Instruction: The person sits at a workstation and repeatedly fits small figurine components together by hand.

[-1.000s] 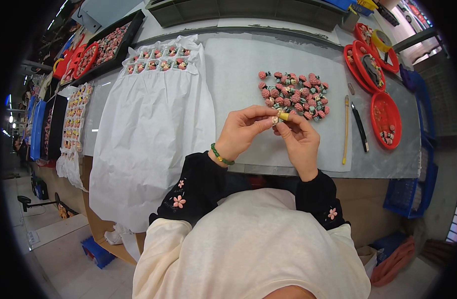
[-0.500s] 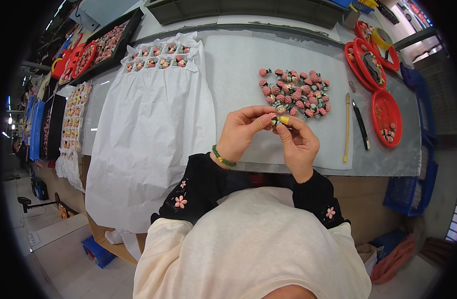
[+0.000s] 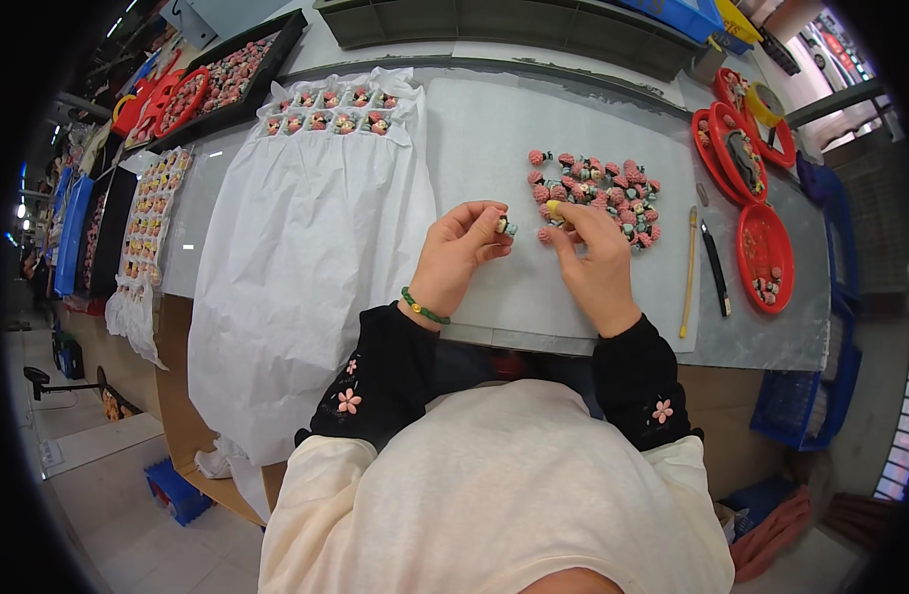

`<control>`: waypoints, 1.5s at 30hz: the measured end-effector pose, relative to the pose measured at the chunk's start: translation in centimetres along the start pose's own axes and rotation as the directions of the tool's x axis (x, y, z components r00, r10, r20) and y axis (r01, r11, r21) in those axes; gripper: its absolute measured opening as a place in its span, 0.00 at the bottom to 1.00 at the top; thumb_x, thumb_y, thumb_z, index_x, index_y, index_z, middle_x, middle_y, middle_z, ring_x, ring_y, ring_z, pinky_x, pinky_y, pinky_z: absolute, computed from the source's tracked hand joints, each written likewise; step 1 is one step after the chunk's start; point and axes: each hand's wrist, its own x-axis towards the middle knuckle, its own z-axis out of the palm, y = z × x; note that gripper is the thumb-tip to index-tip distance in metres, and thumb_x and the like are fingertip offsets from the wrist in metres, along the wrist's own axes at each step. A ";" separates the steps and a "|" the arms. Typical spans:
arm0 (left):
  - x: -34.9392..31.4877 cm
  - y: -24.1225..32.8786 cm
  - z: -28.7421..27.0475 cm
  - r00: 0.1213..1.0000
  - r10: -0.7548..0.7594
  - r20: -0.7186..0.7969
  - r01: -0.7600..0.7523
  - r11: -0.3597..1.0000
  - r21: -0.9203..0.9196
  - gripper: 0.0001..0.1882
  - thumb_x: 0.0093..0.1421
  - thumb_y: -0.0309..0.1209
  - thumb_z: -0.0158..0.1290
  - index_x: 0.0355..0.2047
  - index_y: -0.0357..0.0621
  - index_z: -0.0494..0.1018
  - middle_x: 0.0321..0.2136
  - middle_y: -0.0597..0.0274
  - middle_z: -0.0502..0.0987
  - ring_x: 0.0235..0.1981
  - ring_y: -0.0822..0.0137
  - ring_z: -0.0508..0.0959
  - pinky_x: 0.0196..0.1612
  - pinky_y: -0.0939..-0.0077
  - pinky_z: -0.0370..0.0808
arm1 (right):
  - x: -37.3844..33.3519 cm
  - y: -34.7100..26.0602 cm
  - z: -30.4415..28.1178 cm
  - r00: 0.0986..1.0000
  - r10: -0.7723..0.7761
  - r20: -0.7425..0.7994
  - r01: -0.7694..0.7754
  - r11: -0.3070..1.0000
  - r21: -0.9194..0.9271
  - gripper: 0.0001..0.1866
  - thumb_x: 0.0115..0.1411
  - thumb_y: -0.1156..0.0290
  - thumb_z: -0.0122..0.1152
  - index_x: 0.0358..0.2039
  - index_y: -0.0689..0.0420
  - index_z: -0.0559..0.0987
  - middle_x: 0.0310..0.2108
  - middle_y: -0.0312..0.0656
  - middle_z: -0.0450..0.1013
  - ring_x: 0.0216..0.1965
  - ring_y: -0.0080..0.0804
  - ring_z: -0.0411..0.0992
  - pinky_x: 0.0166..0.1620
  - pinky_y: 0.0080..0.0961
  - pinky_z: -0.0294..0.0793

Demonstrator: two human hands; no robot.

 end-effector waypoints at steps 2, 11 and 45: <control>-0.1 0.3 0.3 1.000 -0.010 -0.018 0.009 0.997 -0.075 0.13 0.60 0.32 0.44 0.42 0.36 0.66 0.32 0.62 0.71 0.35 0.69 0.74 0.38 0.78 0.72 | 0.9 -0.2 0.4 0.998 -0.061 -0.002 0.060 0.980 -0.192 0.12 0.45 0.76 0.61 0.33 0.61 0.75 0.28 0.42 0.71 0.27 0.32 0.70 0.31 0.25 0.70; -0.2 0.3 0.1 0.991 -0.112 -0.066 0.101 0.983 -0.152 0.12 0.59 0.28 0.42 0.42 0.36 0.64 0.32 0.62 0.69 0.33 0.71 0.71 0.37 0.78 0.70 | 1.7 -0.3 0.9 0.995 -0.078 0.058 0.091 0.954 -0.285 0.11 0.43 0.74 0.61 0.30 0.57 0.76 0.24 0.38 0.71 0.32 0.36 0.66 0.33 0.29 0.66; -0.2 0.1 1.2 0.977 0.030 0.212 -0.027 0.999 -0.017 0.13 0.55 0.21 0.48 0.42 0.36 0.67 0.40 0.59 0.71 0.38 0.73 0.72 0.43 0.79 0.71 | -2.2 -0.6 0.9 0.988 0.152 -0.011 -0.121 0.828 0.548 0.19 0.47 0.85 0.59 0.42 0.66 0.70 0.37 0.42 0.69 0.39 0.27 0.70 0.43 0.21 0.72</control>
